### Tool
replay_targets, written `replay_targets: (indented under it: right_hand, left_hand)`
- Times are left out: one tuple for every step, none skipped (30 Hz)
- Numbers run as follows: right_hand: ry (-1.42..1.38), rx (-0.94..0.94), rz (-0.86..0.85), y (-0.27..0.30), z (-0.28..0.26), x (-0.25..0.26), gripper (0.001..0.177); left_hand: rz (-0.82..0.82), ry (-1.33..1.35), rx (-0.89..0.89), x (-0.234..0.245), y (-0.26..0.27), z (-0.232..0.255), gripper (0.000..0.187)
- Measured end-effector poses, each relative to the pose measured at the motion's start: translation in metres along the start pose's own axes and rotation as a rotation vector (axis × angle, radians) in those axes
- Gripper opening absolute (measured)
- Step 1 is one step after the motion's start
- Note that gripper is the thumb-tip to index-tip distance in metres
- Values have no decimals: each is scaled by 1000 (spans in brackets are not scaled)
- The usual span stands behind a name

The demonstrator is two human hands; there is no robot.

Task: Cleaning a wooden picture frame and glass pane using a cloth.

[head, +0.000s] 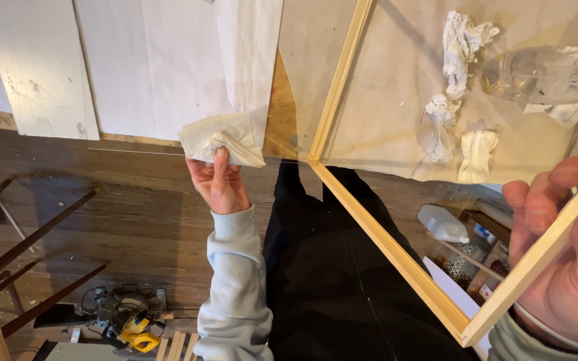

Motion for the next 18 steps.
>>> replay_targets:
  right_hand:
    - [0, -1, 2, -1, -1, -4, 20]
    - [24, 17, -1, -3, -2, -8, 20]
    - [47, 36, -5, -4, -4, -12, 21]
    - [47, 43, -6, -5, -4, -15, 21]
    - [23, 43, -5, -7, -5, -18, 22]
    - [-1, 42, -2, -7, -6, -20, 23]
    - [0, 49, -2, -7, -8, -30, 23]
    - [-2, 68, -3, -7, -11, -40, 26]
    - [-4, 87, -4, -7, -14, -50, 34]
    - [-3, 93, -2, -6, -15, -51, 34]
    - [-4, 110, 0, -5, -16, -51, 42]
    - [-5, 120, 0, -4, -16, -52, 50]
    - [-6, 120, 2, -2, -14, -46, 50]
    - [-16, 106, 15, -1, -12, -40, 55]
    - [-25, 92, 27, 1, -9, -34, 60]
    - [-26, 91, 26, -1, -10, -37, 60]
    - [-24, 92, 30, -2, -11, -40, 62]
    - [-23, 95, 34, -4, -13, -43, 63]
  left_hand:
    - [1, -1, 2, 2, 1, -1, 58]
    - [-19, 3, -19, 3, 1, -1, 57]
    - [-39, 7, -41, 4, 0, -2, 56]
    - [-43, 12, -43, -2, 0, 2, 56]
    - [-28, 5, -36, -7, 0, 5, 56]
    - [-14, -2, -27, -12, 0, 8, 56]
    - [-19, 3, -27, -3, 0, 2, 56]
    - [-42, -6, -45, 7, 0, -2, 56]
    - [-65, -14, -64, 16, 0, -6, 56]
    - [-70, -11, -62, 8, -1, -2, 56]
    - [-56, -12, -53, 1, -1, 1, 56]
    - [-37, -19, -44, -4, 1, 6, 57]
    - [-37, -20, -42, -8, 2, 10, 57]
    - [-40, -18, -34, -12, 2, 12, 56]
    - [-42, -17, -26, -16, 2, 14, 55]
    - [-41, -17, -28, -9, 2, 10, 55]
    - [-53, -14, -40, -3, 2, 8, 54]
    - [-67, -8, -53, 2, 1, 4, 54]
Point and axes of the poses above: each hand's wrist, its own y-axis away from the middle knuckle, its own x-axis out of the back of the hand, z = x × y, the point moved 4 cm from there along -y, towards the middle knuckle, and after that the axes turned 9 degrees about -x, right-handed, at the moved point
